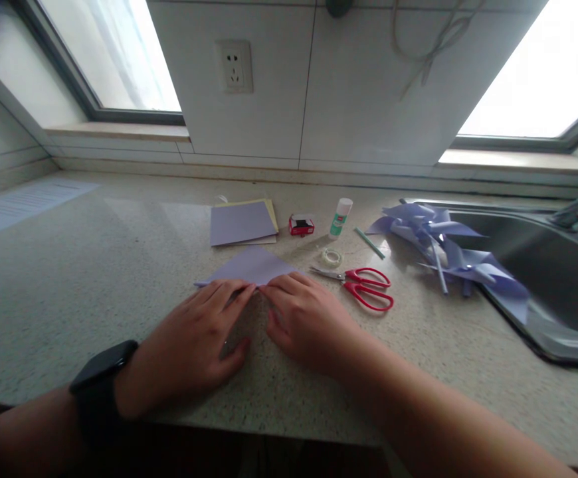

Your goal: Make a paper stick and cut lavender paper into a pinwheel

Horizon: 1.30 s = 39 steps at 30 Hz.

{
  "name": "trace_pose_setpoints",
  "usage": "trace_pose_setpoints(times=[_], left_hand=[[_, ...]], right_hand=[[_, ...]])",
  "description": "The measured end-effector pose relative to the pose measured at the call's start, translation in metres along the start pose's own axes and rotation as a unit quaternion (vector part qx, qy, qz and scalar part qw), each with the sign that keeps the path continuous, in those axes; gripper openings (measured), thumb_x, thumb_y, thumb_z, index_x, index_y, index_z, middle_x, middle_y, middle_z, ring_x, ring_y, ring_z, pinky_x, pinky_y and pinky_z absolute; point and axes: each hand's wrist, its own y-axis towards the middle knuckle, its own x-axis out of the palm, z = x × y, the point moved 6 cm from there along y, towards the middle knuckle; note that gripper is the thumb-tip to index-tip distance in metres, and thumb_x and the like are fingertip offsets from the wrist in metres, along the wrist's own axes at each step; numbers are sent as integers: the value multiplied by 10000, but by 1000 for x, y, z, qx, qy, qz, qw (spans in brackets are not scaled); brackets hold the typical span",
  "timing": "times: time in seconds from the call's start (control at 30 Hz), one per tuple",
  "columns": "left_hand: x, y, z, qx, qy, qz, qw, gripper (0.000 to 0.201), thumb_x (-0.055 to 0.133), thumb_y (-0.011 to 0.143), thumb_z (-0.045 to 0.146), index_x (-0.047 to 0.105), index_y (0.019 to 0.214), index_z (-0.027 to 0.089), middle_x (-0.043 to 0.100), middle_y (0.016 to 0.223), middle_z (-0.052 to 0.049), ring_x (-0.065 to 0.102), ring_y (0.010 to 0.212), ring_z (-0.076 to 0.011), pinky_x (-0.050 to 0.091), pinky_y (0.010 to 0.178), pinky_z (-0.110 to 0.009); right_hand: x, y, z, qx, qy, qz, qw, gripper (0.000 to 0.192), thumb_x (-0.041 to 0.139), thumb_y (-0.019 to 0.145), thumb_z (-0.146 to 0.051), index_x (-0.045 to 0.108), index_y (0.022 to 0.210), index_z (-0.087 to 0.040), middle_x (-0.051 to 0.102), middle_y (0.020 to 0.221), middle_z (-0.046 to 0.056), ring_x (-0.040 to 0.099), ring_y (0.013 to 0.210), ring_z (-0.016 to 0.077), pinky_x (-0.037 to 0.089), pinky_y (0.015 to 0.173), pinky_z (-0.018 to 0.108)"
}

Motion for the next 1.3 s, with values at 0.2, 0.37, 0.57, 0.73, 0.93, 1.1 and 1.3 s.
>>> trace_pose_setpoints(times=[0.2, 0.37, 0.57, 0.73, 0.93, 1.1, 1.3], left_hand=[[-1, 3, -1, 0, 1, 9, 1000, 639, 571, 904, 444, 507, 1408, 56, 568, 1365, -204, 515, 1251, -350, 454, 1079, -550], [-2, 4, -2, 2, -1, 13, 1000, 613, 603, 894, 420, 516, 1395, 77, 576, 1346, -188, 522, 1222, -346, 461, 1056, -554], [-9, 13, -22, -2, 1, 12, 1000, 269, 470, 1001, 183, 663, 1186, 147, 648, 1118, -106, 577, 1079, -260, 492, 999, -470], [-15, 18, -42, -28, 13, 8, 999, 221, 486, 1007, 157, 704, 1041, 138, 663, 1003, -99, 611, 972, -246, 519, 929, -450], [-15, 16, -38, -22, 38, 20, 999, 183, 501, 997, 159, 682, 997, 131, 670, 982, -101, 622, 940, -249, 529, 892, -447], [-14, 16, -35, -24, 74, 23, 997, 161, 498, 989, 154, 652, 965, 117, 668, 958, -115, 623, 908, -258, 542, 854, -449], [-13, 15, -36, -19, 71, 10, 997, 192, 494, 999, 173, 675, 986, 111, 680, 965, -114, 629, 945, -264, 542, 895, -467]], right_hand=[[0, 4, 2, 14, 6, -9, 1000, 390, 583, 869, -146, 665, 1250, -124, 700, 1179, 108, 614, 1101, 266, 515, 994, 442], [3, 8, 8, 29, 6, -11, 999, 362, 581, 887, -122, 686, 1232, -146, 685, 1128, 109, 598, 1076, 260, 520, 970, 429], [7, 13, 13, 36, 10, -29, 999, 346, 568, 912, -111, 702, 1227, -161, 670, 1092, 109, 590, 1053, 244, 507, 985, 421], [7, 12, 14, 40, 8, -34, 999, 342, 563, 928, -130, 695, 1241, -164, 664, 1113, 109, 589, 1077, 244, 506, 988, 415], [8, 10, 14, 45, 1, -32, 998, 349, 555, 928, -141, 680, 1253, -166, 662, 1136, 106, 607, 1090, 243, 508, 993, 413], [7, 9, 14, 48, -12, -32, 998, 354, 543, 933, -160, 674, 1261, -173, 668, 1160, 102, 611, 1106, 248, 505, 1007, 419], [7, 9, 14, 56, -10, -43, 997, 384, 553, 912, -148, 672, 1277, -164, 670, 1184, 106, 618, 1114, 258, 509, 1011, 434]])
